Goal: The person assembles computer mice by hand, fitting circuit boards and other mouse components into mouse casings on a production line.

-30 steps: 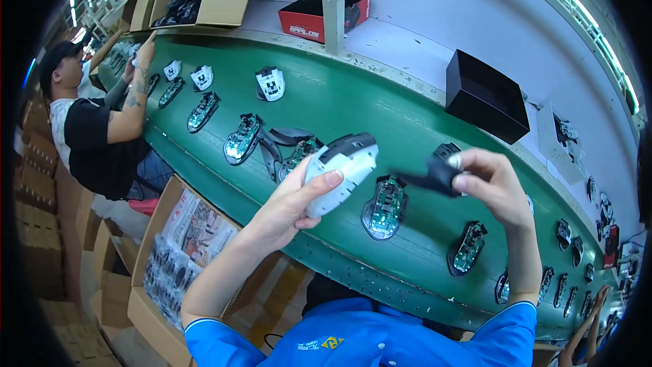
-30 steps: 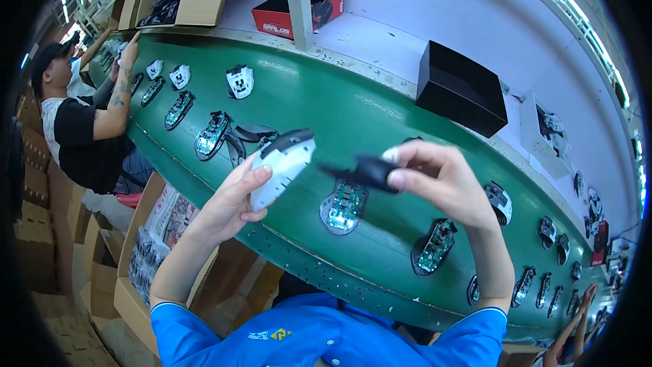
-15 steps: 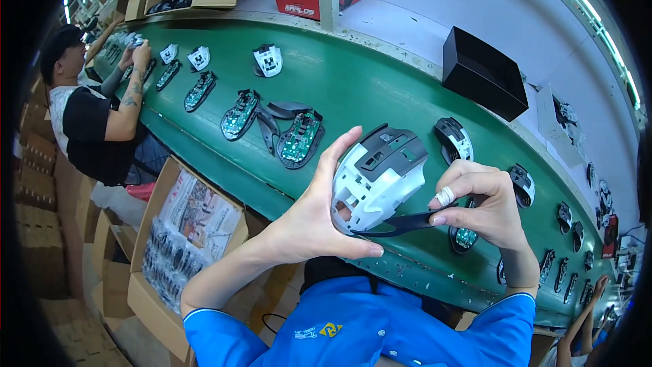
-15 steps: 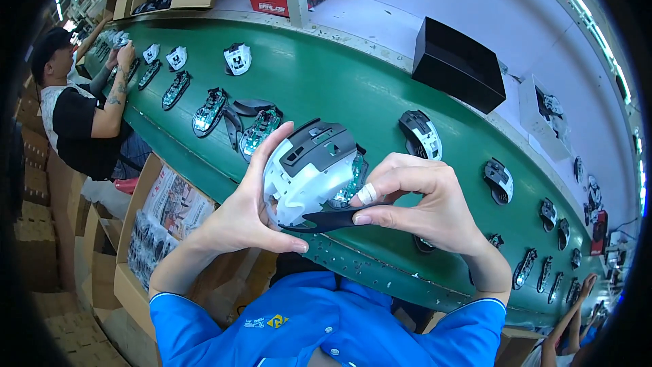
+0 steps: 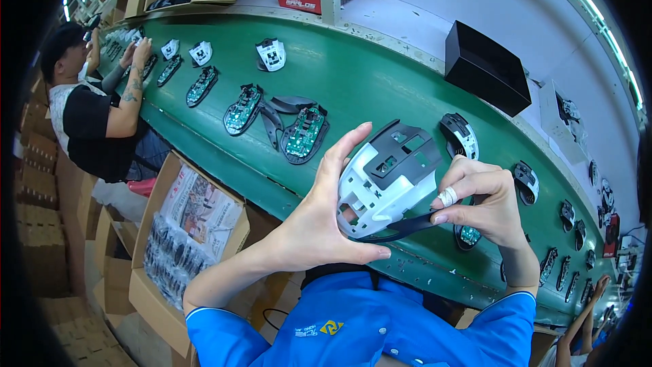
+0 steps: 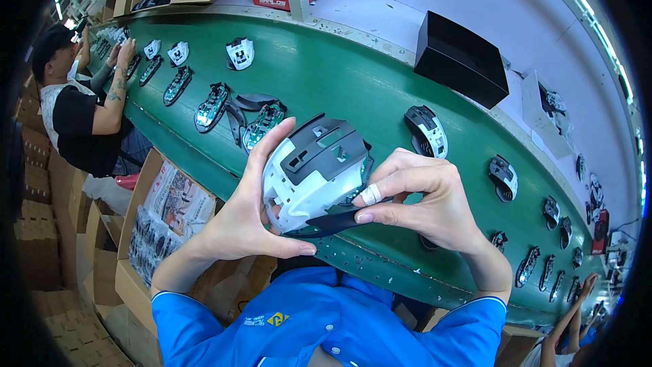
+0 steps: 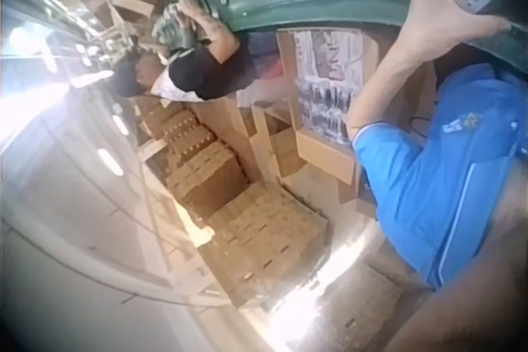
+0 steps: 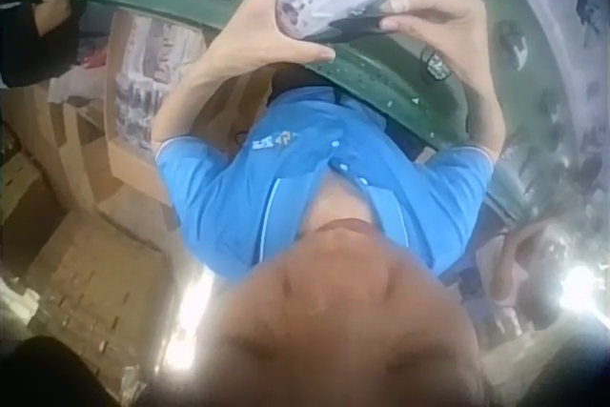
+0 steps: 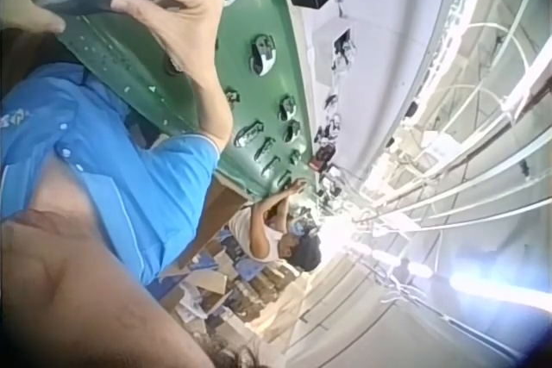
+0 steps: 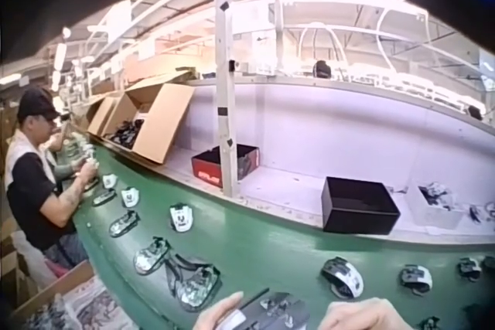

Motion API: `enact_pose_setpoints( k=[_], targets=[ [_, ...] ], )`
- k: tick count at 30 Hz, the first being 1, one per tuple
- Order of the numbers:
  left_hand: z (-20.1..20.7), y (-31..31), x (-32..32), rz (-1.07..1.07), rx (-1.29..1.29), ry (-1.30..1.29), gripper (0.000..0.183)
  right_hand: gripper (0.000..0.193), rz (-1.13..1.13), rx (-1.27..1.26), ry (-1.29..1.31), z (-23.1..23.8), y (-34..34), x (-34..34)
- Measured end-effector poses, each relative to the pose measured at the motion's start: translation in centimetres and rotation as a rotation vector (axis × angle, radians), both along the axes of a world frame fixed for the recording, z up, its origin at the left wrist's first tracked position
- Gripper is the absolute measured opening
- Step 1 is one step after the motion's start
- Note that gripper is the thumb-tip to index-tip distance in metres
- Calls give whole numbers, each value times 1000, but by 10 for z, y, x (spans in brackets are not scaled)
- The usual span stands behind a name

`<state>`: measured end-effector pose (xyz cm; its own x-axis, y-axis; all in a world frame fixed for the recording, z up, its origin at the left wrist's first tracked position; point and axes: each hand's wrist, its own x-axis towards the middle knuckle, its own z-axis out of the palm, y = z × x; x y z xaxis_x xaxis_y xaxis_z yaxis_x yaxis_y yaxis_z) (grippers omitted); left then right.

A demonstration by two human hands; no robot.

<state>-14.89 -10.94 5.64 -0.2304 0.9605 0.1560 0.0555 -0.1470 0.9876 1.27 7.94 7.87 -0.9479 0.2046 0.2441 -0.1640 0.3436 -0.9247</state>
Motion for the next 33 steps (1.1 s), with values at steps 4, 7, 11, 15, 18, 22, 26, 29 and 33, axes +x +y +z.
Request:
enact_pose_setpoints(
  k=[4, 7, 11, 15, 18, 22, 26, 29, 33],
  targets=[
    [-1, 0, -1, 15, 11, 108, 115, 21, -55, -5, 44, 1, -6, 1],
    [-5, 1, -2, 42, 16, 135, 114, 21, -37, -34, 46, -2, -4, -1],
    [-4, 1, 4, 48, 5, 72, 113, 20, 1, 105, 96, 1, -3, 0],
    [-2, 1, 5, 70, 16, 68, 112, 21, -5, 130, 100, 1, -5, 1],
    [-2, -1, 5, 71, 33, 87, 111, 21, -12, 120, 112, 0, -5, 2],
    [-5, -2, 7, 75, 29, 62, 110, 22, -29, 134, 117, -2, -7, 2],
    [-4, -4, 7, 92, 27, 97, 110, 23, -43, 143, 115, 2, -13, 1],
    [-3, -6, 7, 102, 19, 104, 110, 24, -54, 181, 140, 3, -14, 1],
    [1, -7, 7, 104, -9, 133, 111, 24, -60, 200, 153, 3, -14, 0]
  ],
)
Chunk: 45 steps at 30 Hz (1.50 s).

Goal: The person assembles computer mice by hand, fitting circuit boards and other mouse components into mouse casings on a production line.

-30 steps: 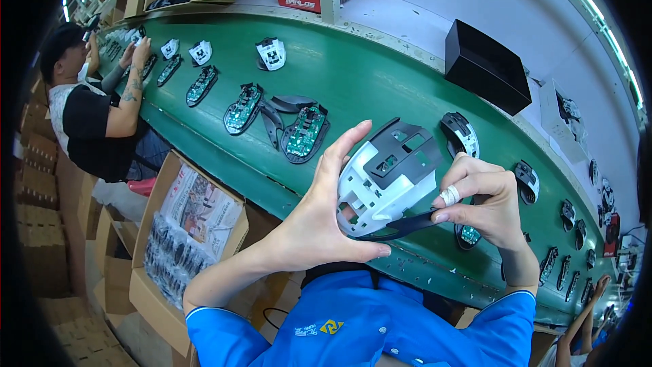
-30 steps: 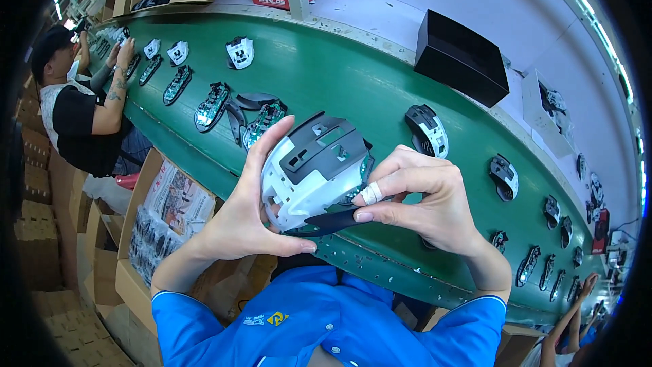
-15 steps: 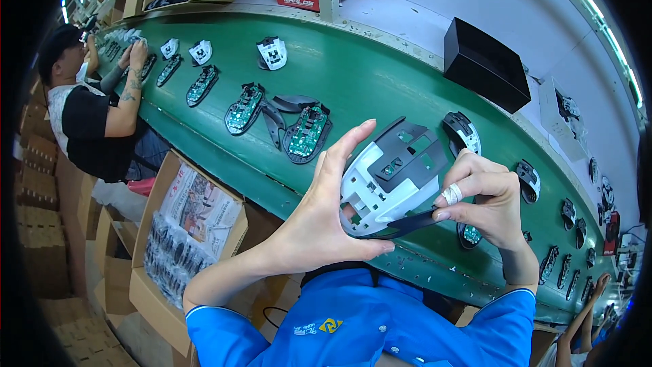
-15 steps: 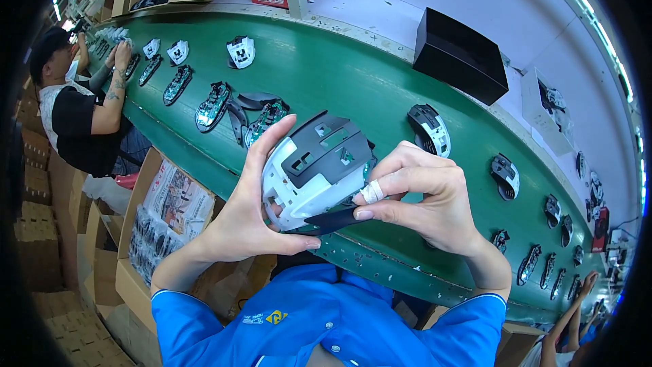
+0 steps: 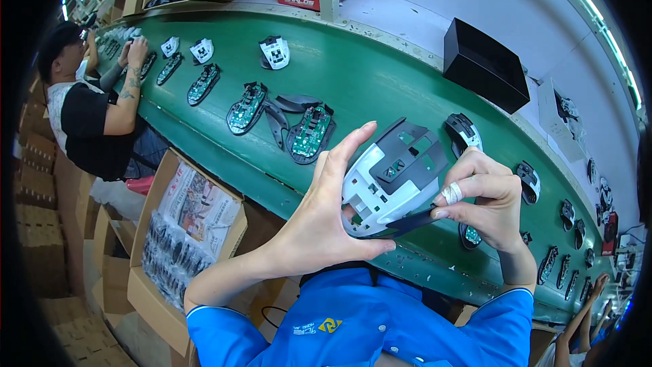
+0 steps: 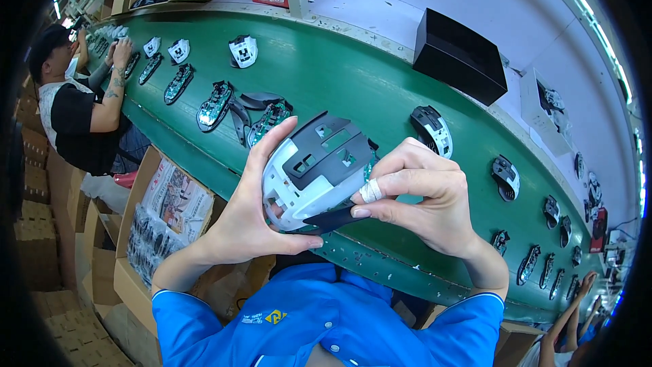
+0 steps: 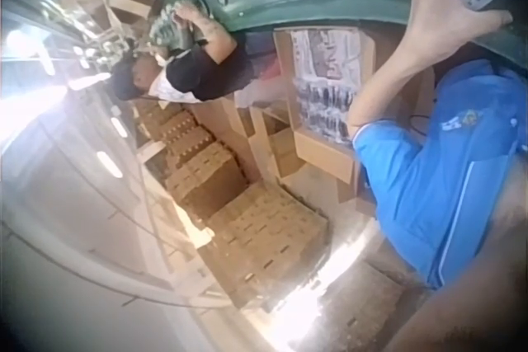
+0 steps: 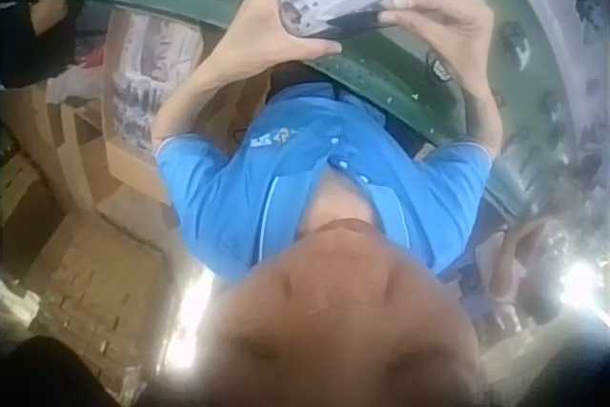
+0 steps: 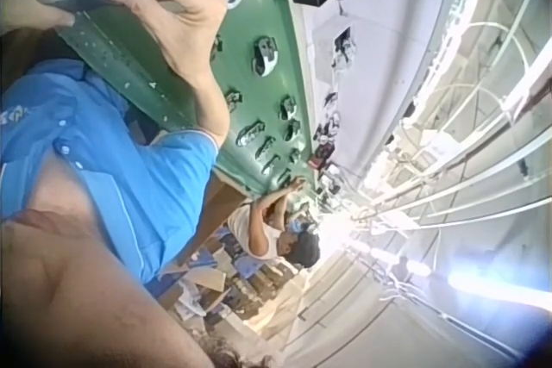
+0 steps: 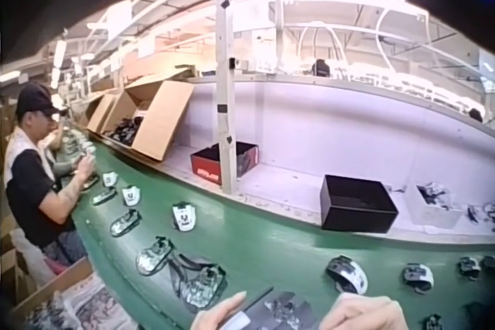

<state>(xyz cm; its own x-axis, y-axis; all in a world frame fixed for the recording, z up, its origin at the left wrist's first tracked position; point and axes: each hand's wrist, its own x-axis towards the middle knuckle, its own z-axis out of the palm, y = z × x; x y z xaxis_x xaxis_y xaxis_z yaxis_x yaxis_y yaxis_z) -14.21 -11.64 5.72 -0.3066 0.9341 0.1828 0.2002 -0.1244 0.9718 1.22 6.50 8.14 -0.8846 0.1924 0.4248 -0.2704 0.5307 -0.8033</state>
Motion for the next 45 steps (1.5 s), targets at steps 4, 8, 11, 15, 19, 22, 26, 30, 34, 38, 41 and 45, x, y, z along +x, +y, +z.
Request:
enact_pose_setpoints(
  k=[4, 8, 11, 15, 19, 22, 26, 30, 34, 38, 41, 45],
  targets=[
    [3, -1, 2, 15, -17, 81, 108, 25, 4, 59, 21, 3, 0, 0],
    [3, -3, 4, 26, -42, 126, 100, 24, 16, 125, 19, 4, 1, 0],
    [2, -5, 4, 32, -39, 180, 96, 25, 13, -70, 5, 0, 3, 0],
    [0, -4, 6, 34, -49, 107, 93, 23, -23, -118, -27, -2, 7, 4],
    [-2, -4, 8, 58, -31, 219, 90, 19, -26, -129, -27, -4, 9, 2],
    [-4, -3, 9, 52, -18, 205, 89, 23, 0, -103, -4, -6, 12, 4],
    [-9, -4, 13, 37, -26, 54, 90, 65, 22, -255, -152, -4, 12, 1],
    [-9, 2, 20, -39, -15, -44, 90, 96, 426, -563, -199, -19, 20, -11],
    [-6, 8, 12, 64, 169, 378, 82, 100, 408, -802, -233, -21, 16, -16],
    [-10, 3, 13, 124, 312, 507, 81, 100, 390, -800, -164, -33, 11, -7],
    [-9, 1, 12, 117, 276, 466, 77, 97, 323, -846, -225, -35, 9, -7],
    [-10, 6, 6, 68, 36, 281, 71, 98, 233, -943, -338, -44, 13, -11]
  ],
)
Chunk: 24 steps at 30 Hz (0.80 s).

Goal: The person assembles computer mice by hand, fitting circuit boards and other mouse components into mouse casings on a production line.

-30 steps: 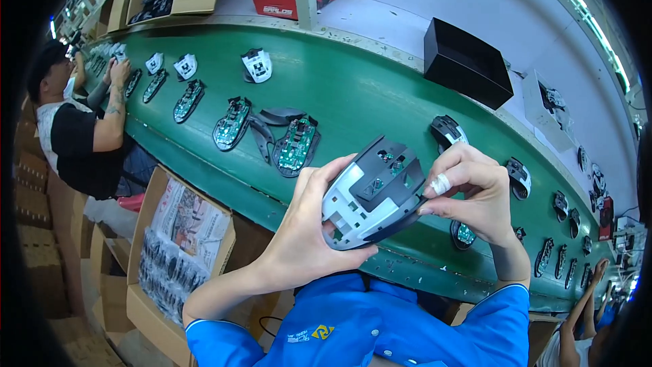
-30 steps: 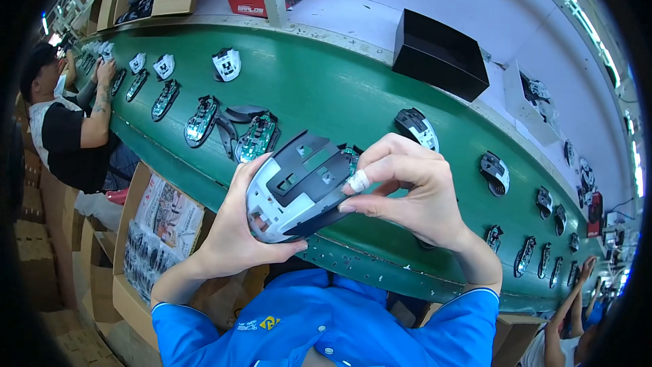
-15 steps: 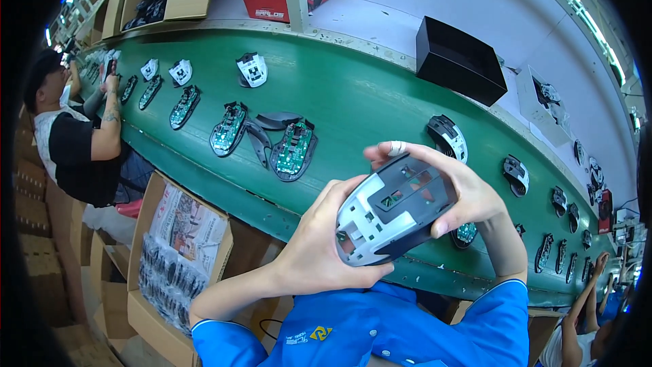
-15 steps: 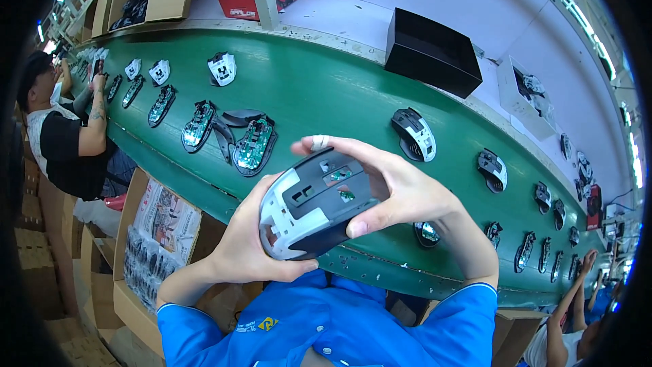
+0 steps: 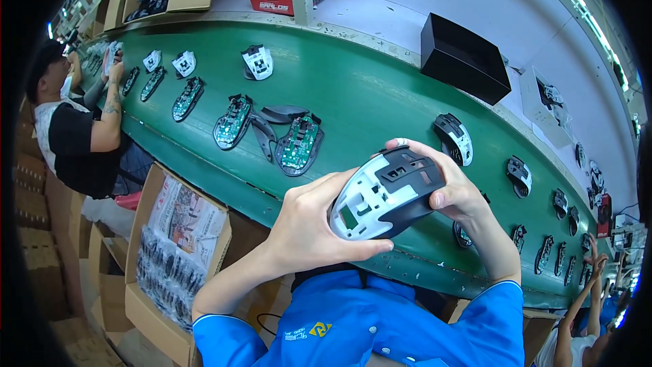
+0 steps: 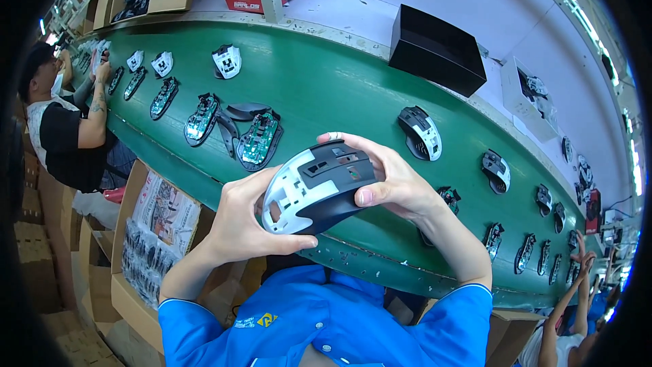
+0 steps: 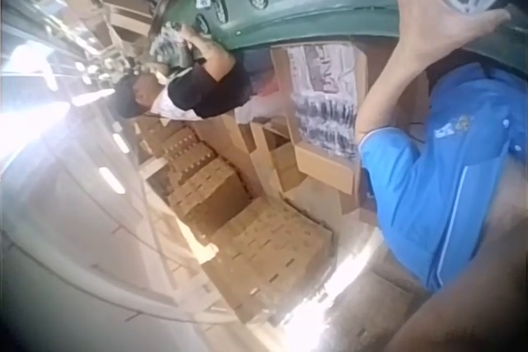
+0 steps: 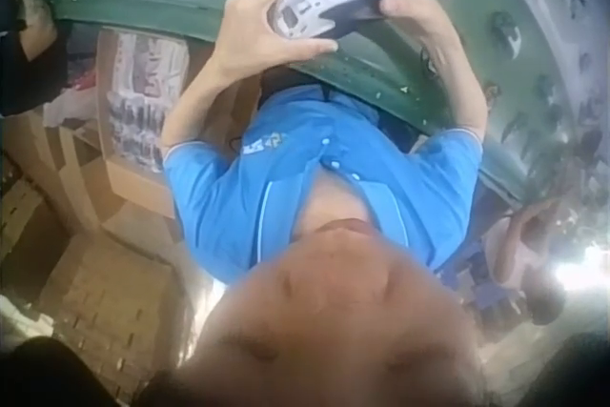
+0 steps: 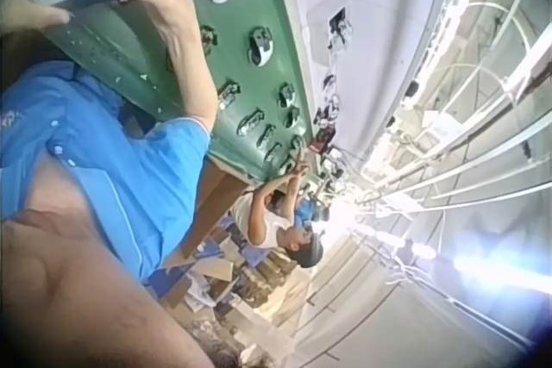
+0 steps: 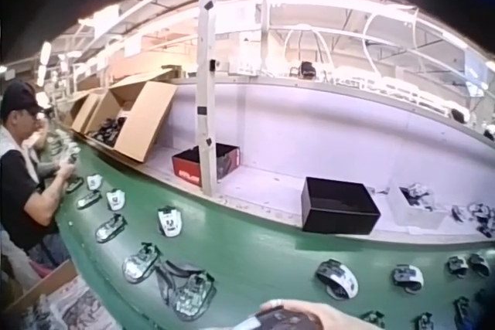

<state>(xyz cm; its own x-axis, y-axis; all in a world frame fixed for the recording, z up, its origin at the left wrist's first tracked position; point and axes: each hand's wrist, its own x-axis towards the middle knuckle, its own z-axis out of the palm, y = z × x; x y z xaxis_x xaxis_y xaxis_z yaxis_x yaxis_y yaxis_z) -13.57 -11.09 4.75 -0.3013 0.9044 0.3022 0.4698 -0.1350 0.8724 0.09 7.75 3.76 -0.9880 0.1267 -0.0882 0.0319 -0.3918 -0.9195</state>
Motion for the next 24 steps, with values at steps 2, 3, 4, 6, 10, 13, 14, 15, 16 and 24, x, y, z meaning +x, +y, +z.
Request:
enact_pose_setpoints(
  k=[2, 3, 4, 6, 10, 13, 14, 15, 16, 24],
  targets=[
    [-2, -3, 0, -28, -74, -78, 76, 103, -38, -9, -25, 2, -6, -1],
    [-3, -4, 0, -49, -37, -18, 80, 104, -46, -19, -6, 4, -9, -2],
    [-5, -6, 0, -69, -1, 41, 85, 105, -47, -68, 34, 3, -9, -4],
    [-4, -8, 1, -141, -43, -24, 91, 101, -45, -69, 53, 2, -7, -1],
    [-10, -10, -1, -131, -58, -165, 90, 99, -46, -86, 54, -2, -11, -7],
    [-11, -11, -1, -121, -59, -190, 90, 99, -45, -101, 55, -5, -12, -6],
    [-12, -11, -1, -118, -45, -154, 90, 99, -47, -112, 51, -6, -13, -7],
    [-13, -12, -1, -113, -46, -154, 90, 99, -42, -113, 50, -7, -14, -7],
    [-13, -13, -1, -100, -30, -121, 90, 100, -45, -109, 49, -7, -15, -8],
    [-11, -19, -4, -88, -82, -15, 91, 101, -78, -18, 59, -7, -21, -7]
  ],
)
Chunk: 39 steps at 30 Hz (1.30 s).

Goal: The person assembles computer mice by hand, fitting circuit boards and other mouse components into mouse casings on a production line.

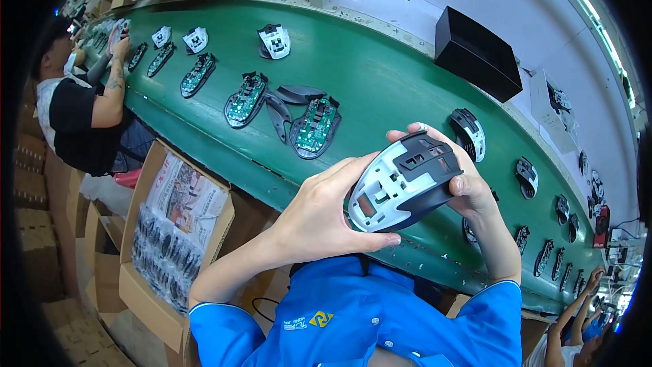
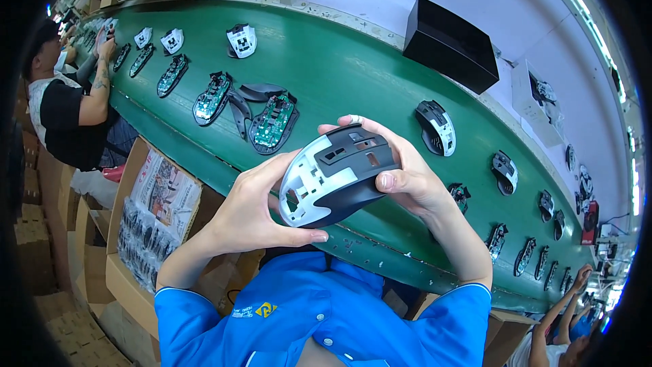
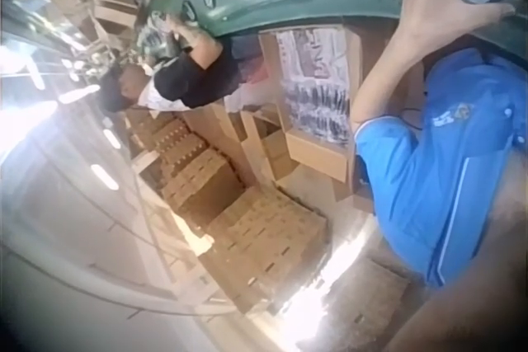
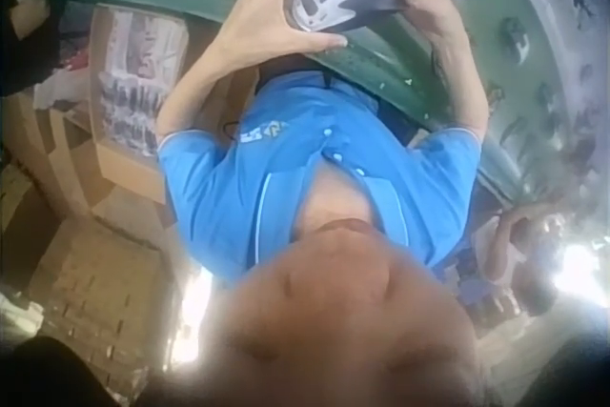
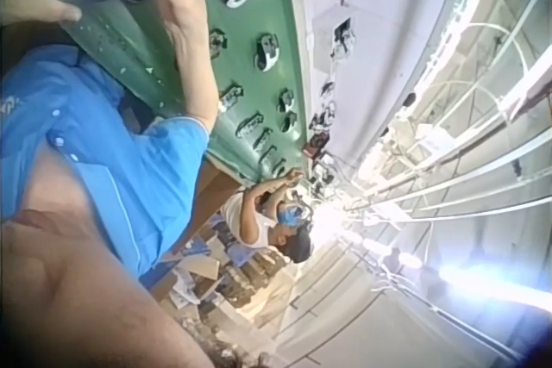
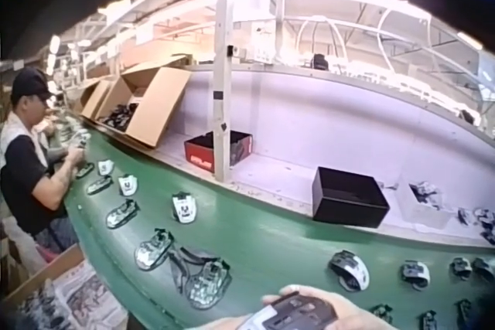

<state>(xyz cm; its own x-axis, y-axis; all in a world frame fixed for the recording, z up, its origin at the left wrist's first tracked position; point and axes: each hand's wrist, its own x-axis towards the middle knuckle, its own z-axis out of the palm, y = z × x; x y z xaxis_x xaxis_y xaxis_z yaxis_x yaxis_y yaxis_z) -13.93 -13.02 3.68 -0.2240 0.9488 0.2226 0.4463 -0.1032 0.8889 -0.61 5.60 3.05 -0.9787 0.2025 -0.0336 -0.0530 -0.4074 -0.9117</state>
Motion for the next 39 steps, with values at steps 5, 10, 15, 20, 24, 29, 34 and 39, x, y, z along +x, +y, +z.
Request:
enact_pose_setpoints(
  k=[5, 10, 15, 20, 24, 29, 34, 39],
  targets=[
    [-5, -2, -5, -63, -28, -106, 88, 95, 37, 78, 25, 0, -1, 3],
    [-20, 0, 1, -35, 64, -336, 83, 95, 33, 255, 38, 4, -2, 7],
    [-19, 4, 4, -41, 35, -459, 81, 93, 42, 418, 159, 3, -4, 10],
    [-11, 2, 6, -46, -70, -603, 82, 93, 61, 449, 155, -1, -2, 12],
    [-12, 6, 4, -21, -108, -688, 81, 91, 56, 463, 152, -5, 0, 10],
    [-2, 16, -5, -57, -234, -684, 80, 90, 107, 587, 101, 8, 13, 11],
    [-11, -5, -32, -80, -132, -1290, 82, 68, -75, 1098, -14, 57, 93, 13],
    [-38, -20, -49, -253, 66, -1579, 91, 36, -855, 1903, -443, 27, 288, 12]
  ],
)
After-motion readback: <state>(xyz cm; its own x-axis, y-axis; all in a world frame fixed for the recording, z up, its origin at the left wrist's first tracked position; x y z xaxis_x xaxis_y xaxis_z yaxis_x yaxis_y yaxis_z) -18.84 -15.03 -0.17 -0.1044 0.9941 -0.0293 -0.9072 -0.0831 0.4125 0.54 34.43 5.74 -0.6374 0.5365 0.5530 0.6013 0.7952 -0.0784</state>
